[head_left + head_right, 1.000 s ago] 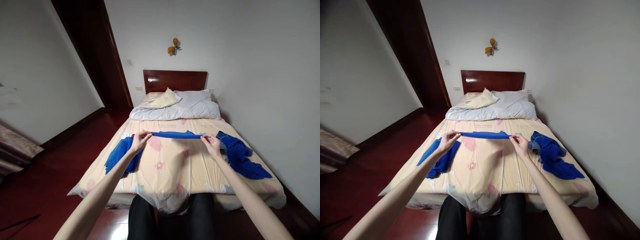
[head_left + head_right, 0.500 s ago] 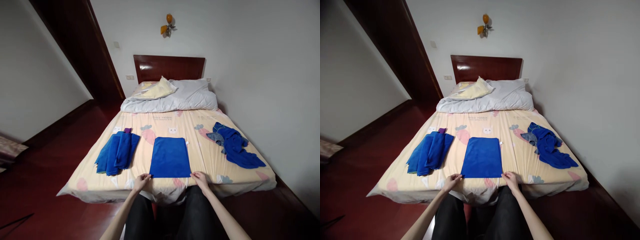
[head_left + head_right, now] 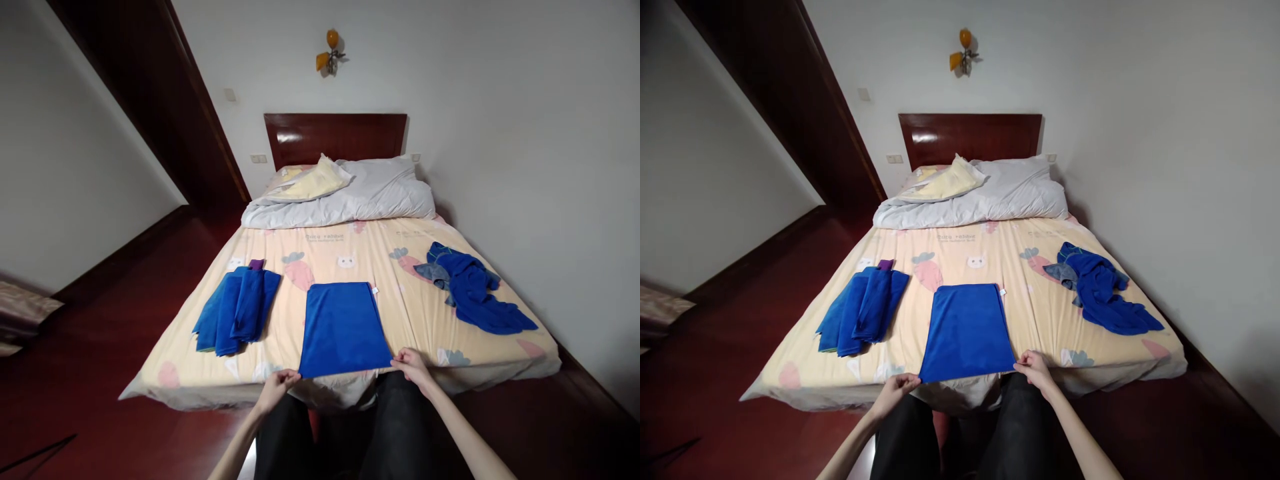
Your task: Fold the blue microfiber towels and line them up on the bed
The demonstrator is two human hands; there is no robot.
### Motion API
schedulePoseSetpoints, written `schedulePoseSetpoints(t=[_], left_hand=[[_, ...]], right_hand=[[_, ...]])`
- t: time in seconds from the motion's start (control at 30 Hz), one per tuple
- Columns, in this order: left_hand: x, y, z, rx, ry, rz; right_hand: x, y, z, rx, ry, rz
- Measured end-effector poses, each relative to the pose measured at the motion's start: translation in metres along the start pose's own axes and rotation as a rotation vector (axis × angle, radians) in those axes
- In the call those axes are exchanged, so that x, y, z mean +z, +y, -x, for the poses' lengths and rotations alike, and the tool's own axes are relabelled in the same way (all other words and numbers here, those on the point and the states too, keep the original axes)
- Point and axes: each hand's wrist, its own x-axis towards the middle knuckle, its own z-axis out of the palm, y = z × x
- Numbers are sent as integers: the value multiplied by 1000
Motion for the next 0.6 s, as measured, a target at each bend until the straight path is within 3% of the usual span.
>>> schedulePoseSetpoints(t=[0.1, 0.2, 0.37, 0.6], left_hand=[[4, -10, 12, 28, -14, 50], [6, -10, 3, -21, -70, 84], [-2, 11, -45, -204, -71, 147], [-23, 47, -125, -149, 17, 227]], right_hand=[[-9, 6, 4, 42, -68, 57], [-8, 2, 1, 65, -96, 63], [4, -26, -26, 87, -80, 37], [30, -72, -106, 70, 23, 40]])
